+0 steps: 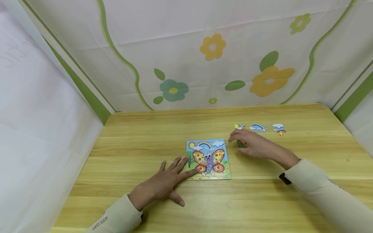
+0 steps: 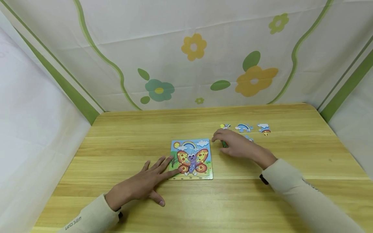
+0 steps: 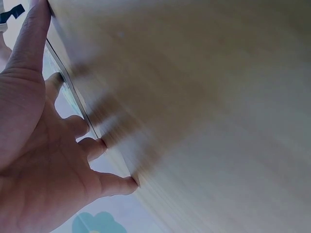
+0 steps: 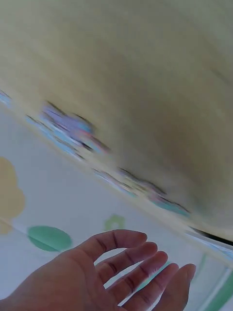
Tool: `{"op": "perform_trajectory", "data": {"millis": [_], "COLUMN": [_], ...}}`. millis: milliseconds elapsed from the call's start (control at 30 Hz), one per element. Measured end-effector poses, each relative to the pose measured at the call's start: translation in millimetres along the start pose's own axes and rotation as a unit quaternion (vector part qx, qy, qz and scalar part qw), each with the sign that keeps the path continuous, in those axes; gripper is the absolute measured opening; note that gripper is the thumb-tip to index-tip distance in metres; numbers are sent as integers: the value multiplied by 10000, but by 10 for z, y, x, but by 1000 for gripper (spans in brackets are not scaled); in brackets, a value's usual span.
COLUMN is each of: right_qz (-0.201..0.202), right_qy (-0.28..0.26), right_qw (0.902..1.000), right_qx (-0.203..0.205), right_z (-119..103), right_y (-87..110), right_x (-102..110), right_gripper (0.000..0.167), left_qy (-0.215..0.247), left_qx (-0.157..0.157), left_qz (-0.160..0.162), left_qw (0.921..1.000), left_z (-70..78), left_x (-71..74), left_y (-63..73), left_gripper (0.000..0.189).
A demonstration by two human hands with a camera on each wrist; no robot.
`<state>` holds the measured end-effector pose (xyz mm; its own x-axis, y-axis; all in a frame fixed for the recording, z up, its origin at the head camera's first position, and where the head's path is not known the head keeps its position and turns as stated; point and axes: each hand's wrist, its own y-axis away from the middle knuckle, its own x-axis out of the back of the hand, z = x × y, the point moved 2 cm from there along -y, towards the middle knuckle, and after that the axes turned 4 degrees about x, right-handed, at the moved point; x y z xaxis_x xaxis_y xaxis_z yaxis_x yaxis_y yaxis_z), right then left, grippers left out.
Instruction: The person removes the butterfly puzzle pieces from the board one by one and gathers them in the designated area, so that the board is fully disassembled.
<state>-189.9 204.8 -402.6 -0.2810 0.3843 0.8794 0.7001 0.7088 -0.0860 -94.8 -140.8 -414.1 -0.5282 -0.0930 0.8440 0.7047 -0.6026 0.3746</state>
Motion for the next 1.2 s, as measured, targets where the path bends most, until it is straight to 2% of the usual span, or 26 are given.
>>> {"op": "perform_trajectory", "data": {"millis": [300,500,733,1000,1200], "right_qz": [-440,-712,-801,-881,-875], "right_qy": [-147,-98,-37,-112,-119], "right_qw": [9985,9959,9943,9941,9935], "right_qx": [294,556,707,626,715], "right_z": [-246,-328,-367,-362,-368], "right_y": [-170,-229,-240,-243,-257], "right_x": [-239,-340,-372,-389,-390], "right_gripper": [38,42,41,40,41], "left_qy": [2,10,9,14,10], "left_qx": [12,18,28,54,35], "left_qz": [-21,-28,-36,-62,-61], "left_qw": [10000,10000,10000,10000,10000], "left_z": [-5,-8,-3,2,-2], "left_x": [2,-2,-1,14,8], "left_y": [-2,-5,-2,-1,-2], "left_gripper": [109,109,108,107,107]}}
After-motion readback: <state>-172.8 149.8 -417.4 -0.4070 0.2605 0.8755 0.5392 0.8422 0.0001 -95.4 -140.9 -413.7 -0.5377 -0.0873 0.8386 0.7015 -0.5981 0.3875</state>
